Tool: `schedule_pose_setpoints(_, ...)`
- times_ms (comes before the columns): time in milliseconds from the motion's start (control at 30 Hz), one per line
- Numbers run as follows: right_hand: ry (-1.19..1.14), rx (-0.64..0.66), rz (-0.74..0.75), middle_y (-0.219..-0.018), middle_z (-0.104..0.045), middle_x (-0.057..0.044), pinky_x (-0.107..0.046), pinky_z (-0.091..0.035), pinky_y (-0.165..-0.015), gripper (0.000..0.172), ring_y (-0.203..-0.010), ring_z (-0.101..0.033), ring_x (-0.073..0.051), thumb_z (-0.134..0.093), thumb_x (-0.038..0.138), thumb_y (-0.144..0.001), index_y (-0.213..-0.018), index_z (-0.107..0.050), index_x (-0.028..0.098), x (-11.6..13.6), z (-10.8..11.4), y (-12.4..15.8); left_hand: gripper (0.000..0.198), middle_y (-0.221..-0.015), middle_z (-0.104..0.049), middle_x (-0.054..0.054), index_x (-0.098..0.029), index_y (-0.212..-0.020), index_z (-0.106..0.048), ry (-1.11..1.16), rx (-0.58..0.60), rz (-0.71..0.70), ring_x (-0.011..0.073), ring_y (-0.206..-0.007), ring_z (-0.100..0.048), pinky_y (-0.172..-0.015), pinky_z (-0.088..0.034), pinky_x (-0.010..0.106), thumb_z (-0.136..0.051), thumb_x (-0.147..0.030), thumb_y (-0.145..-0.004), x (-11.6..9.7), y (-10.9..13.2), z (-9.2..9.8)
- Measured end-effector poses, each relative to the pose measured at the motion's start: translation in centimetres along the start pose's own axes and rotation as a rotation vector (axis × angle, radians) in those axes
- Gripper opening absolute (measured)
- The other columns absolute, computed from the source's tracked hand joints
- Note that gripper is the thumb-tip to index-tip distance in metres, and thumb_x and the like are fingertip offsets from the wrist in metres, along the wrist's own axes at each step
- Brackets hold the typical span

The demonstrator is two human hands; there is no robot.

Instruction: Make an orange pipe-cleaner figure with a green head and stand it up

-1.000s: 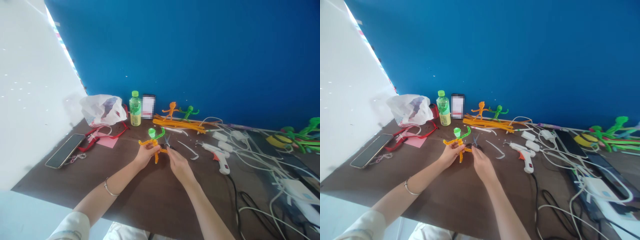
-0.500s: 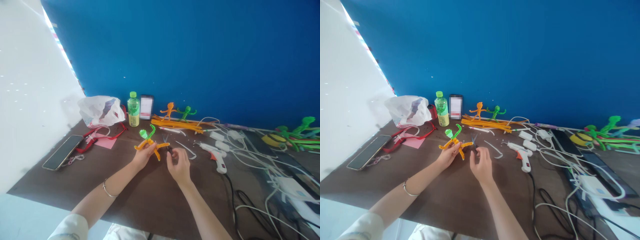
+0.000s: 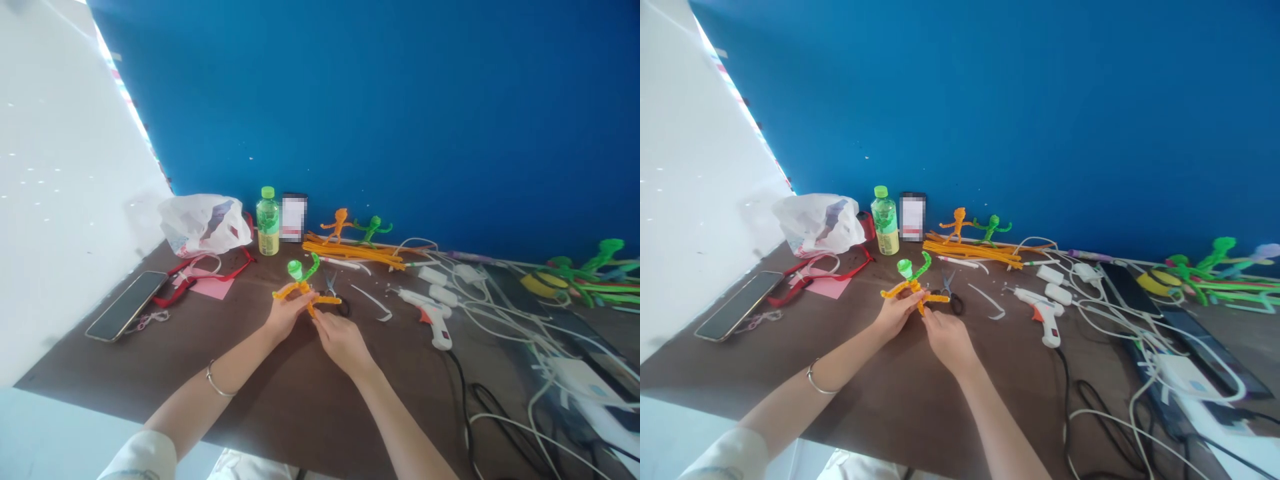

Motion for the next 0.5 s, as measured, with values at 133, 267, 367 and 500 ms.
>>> schedule_pose_setpoints(133,-0.024,-0.186,-0.008,-0.08,-0.063,-0.007,-0.032,-0.047,-0.07,0.023,-0.074,-0.059,-0.018,-0.045,0.025,-0.084,-0.099,-0.063,0.024,-0.1,3.5,-0.2,0.028,-0.072,-0.065,0.005,-0.011,-0.076,-0.066,-0.145,-0.003,0.003,0.0139,-0.067,-0.062,-0.068,-0.048,0.027,-0.078,-0.023,-0.053,0.0,-0.2,0.0)
schedule_pose_setpoints(267,-0.064,-0.313,-0.106,-0.107,-0.057,-0.011,-0.038,-0.046,-0.081,0.036,-0.092,-0.056,-0.023,-0.05,0.028,-0.08,-0.116,-0.053,0.025,-1.2,6.8,-2.3,0.026,-0.073,-0.066,0.005,-0.012,-0.075,-0.068,-0.314,0.123,-0.003,0.0144,-0.067,-0.061,-0.069,-0.047,0.027,-0.077,-0.024,-0.054,-0.1,0.3,-1.3)
schedule_pose_setpoints(367,-0.142,-0.159,-0.164,-0.102,-0.061,-0.007,-0.036,-0.048,-0.073,0.028,-0.083,-0.059,-0.02,-0.051,0.029,-0.08,-0.107,-0.057,0.026,-2.2,6.7,-5.0,0.026,-0.075,-0.067,0.006,-0.011,-0.076,-0.069,-0.351,0.178,0.014,0.0163,-0.069,-0.061,-0.072,-0.048,0.03,-0.076,-0.025,-0.055,0.3,0.6,-1.8)
schedule_pose_setpoints(500,-0.174,-0.03,-0.245,-0.088,-0.066,-0.003,-0.031,-0.048,-0.064,0.018,-0.068,-0.059,-0.017,-0.057,0.027,-0.074,-0.091,-0.061,0.023,-4.0,7.2,-7.7,0.033,-0.087,-0.067,0.009,-0.012,-0.086,-0.068,-0.268,0.171,0.02,0.0179,-0.077,-0.061,-0.078,-0.047,0.033,-0.075,-0.025,-0.057,0.8,0.1,-1.7)
Point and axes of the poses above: each hand's wrist, its own y-axis away from the middle knuckle, its own z-axis out of the back of the hand, x = y × z, the point moved 9 cm from there along -y, towards the middle knuckle
